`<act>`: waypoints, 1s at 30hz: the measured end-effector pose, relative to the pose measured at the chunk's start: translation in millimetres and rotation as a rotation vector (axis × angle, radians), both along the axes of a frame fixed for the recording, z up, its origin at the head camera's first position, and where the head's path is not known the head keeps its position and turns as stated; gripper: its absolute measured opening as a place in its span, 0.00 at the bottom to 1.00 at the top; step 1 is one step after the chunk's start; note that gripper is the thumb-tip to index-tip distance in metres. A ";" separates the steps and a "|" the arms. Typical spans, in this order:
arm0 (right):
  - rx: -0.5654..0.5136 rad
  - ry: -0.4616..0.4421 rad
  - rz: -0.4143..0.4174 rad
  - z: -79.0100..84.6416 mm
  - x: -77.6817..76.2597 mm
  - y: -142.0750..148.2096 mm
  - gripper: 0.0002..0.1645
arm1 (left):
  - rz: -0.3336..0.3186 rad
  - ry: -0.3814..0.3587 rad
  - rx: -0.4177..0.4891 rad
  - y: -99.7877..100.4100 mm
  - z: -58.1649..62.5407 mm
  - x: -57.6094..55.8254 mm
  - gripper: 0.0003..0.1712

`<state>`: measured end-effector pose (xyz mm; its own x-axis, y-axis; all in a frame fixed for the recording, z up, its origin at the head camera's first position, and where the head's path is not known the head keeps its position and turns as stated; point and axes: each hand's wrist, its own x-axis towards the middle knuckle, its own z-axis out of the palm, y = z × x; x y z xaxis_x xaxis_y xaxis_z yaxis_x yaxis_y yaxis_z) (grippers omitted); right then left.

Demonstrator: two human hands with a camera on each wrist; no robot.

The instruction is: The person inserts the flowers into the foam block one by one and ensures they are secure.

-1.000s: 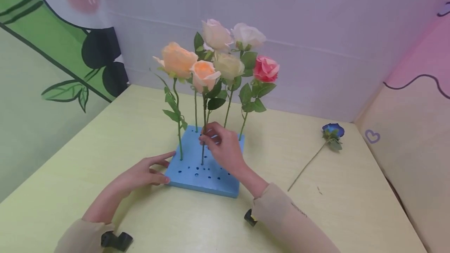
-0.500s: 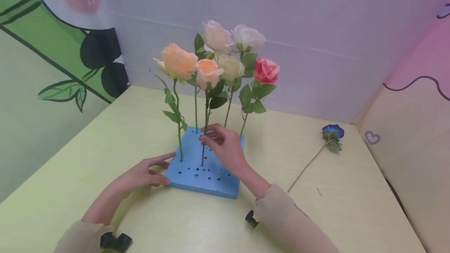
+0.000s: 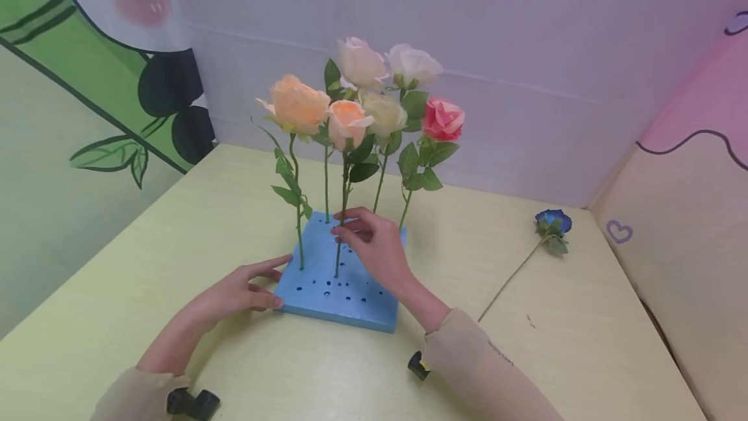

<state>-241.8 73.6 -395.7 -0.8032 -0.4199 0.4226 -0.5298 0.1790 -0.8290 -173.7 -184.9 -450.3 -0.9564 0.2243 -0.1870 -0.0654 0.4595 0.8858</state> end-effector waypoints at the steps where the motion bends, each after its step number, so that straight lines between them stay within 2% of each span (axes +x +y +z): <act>1: -0.001 -0.001 -0.001 -0.2 0.1 -0.1 0.14 | 0.000 0.001 -0.001 0.1 0.1 -0.1 0.46; 10: -0.013 -0.013 -0.003 -1.9 0.4 -0.2 0.15 | -0.004 -0.002 0.008 0.7 0.2 -0.2 0.46; 19: 0.028 0.032 -0.054 -2.4 0.1 0.8 0.20 | -0.004 -0.001 0.004 0.8 0.7 0.5 0.46; 30: 0.030 0.009 -0.072 2.3 3.8 5.2 0.25 | 0.002 -0.004 0.000 0.7 2.0 2.0 0.46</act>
<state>-238.0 78.9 -393.4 -0.8280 -0.3742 0.4177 -0.5219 0.2417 -0.8180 -171.6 -184.2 -448.3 -0.9561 0.2225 -0.1906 -0.0696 0.4593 0.8855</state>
